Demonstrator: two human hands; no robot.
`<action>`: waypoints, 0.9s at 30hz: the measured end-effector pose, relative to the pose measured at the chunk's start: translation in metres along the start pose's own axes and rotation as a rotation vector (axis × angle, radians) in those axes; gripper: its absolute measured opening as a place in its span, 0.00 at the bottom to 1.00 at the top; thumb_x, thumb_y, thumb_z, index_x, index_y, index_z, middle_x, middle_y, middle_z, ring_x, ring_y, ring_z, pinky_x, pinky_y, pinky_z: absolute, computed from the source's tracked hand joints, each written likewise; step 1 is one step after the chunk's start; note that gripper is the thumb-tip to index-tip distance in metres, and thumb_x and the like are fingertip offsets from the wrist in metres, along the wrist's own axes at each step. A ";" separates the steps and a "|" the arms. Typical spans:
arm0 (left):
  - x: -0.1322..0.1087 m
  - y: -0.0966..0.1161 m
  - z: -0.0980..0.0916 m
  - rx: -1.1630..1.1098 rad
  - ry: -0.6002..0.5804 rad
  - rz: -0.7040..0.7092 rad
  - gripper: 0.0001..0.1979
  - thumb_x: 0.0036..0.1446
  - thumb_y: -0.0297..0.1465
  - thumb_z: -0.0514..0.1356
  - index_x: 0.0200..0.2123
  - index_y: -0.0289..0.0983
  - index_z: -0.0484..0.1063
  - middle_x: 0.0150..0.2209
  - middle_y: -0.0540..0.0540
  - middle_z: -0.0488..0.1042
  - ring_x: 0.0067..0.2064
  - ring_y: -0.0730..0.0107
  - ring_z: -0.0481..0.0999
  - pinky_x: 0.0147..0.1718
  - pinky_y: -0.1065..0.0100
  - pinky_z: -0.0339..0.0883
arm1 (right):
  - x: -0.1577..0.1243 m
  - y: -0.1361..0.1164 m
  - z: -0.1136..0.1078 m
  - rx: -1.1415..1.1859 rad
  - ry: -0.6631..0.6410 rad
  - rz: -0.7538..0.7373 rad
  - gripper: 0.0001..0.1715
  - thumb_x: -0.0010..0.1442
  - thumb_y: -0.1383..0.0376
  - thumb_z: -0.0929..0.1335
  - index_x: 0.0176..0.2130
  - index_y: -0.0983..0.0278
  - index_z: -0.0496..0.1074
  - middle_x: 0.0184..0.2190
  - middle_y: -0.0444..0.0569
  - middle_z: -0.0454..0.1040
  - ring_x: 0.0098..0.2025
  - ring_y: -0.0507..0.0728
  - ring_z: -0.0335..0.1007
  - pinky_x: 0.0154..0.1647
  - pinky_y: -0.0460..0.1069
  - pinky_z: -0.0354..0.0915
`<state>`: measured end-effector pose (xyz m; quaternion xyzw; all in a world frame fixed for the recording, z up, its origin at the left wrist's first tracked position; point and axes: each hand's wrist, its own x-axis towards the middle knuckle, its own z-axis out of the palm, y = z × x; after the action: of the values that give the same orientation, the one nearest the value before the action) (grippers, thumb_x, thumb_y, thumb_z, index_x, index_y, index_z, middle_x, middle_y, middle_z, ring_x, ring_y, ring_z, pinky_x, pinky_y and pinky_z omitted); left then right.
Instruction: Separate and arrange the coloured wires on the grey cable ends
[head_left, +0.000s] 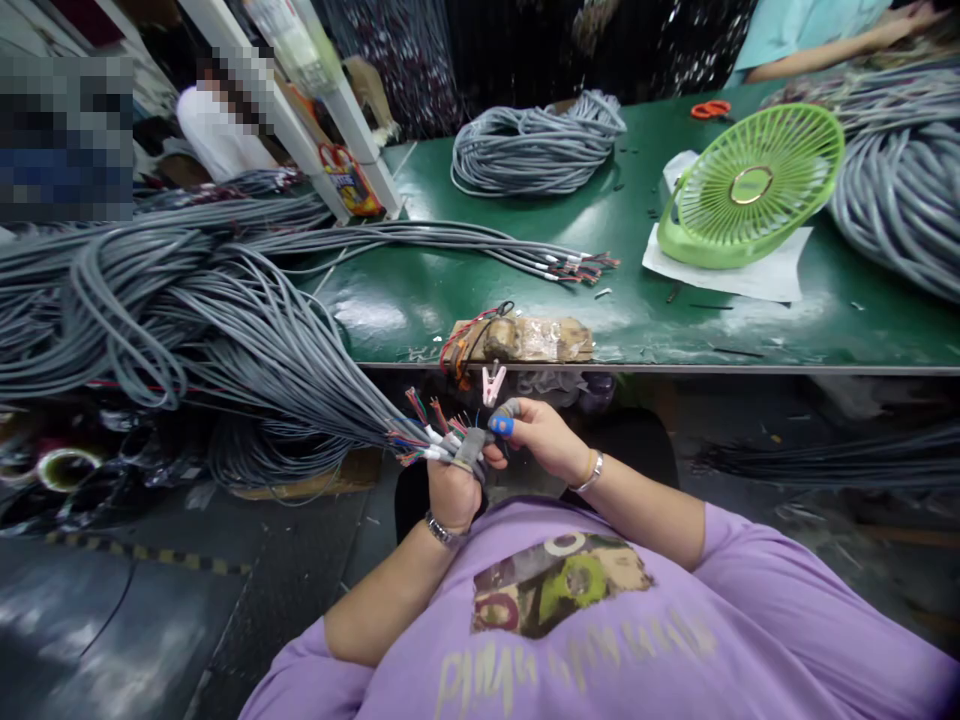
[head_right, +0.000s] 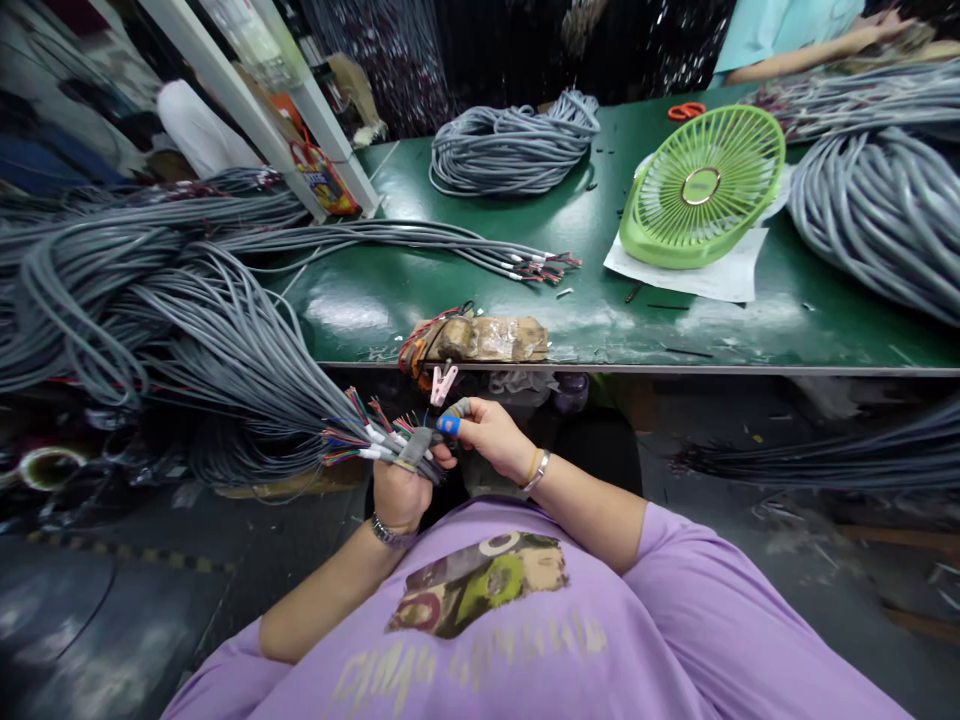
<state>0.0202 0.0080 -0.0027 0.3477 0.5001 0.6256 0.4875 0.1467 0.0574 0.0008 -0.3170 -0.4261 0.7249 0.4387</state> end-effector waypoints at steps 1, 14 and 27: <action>0.000 0.002 0.001 -0.021 0.013 -0.013 0.14 0.50 0.38 0.64 0.21 0.34 0.71 0.17 0.50 0.73 0.20 0.72 0.75 0.22 0.72 0.70 | 0.000 0.001 0.000 0.005 0.002 0.001 0.19 0.44 0.56 0.76 0.26 0.67 0.69 0.20 0.42 0.67 0.21 0.47 0.55 0.23 0.45 0.52; 0.005 0.017 0.023 -0.053 0.030 -0.048 0.14 0.46 0.39 0.66 0.23 0.34 0.72 0.17 0.51 0.73 0.18 0.72 0.73 0.20 0.71 0.70 | 0.043 -0.003 0.001 0.271 -0.056 0.133 0.33 0.53 0.38 0.65 0.31 0.66 0.70 0.22 0.43 0.64 0.20 0.48 0.57 0.20 0.44 0.57; 0.006 0.006 0.020 0.002 -0.007 -0.012 0.15 0.49 0.41 0.65 0.24 0.34 0.72 0.18 0.50 0.74 0.19 0.72 0.74 0.20 0.70 0.70 | 0.045 -0.008 0.014 0.460 0.050 0.226 0.32 0.54 0.39 0.65 0.35 0.64 0.71 0.22 0.44 0.67 0.20 0.50 0.59 0.18 0.45 0.55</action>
<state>0.0353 0.0190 0.0074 0.3474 0.5011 0.6211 0.4924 0.1193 0.0950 0.0100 -0.2723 -0.2011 0.8391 0.4258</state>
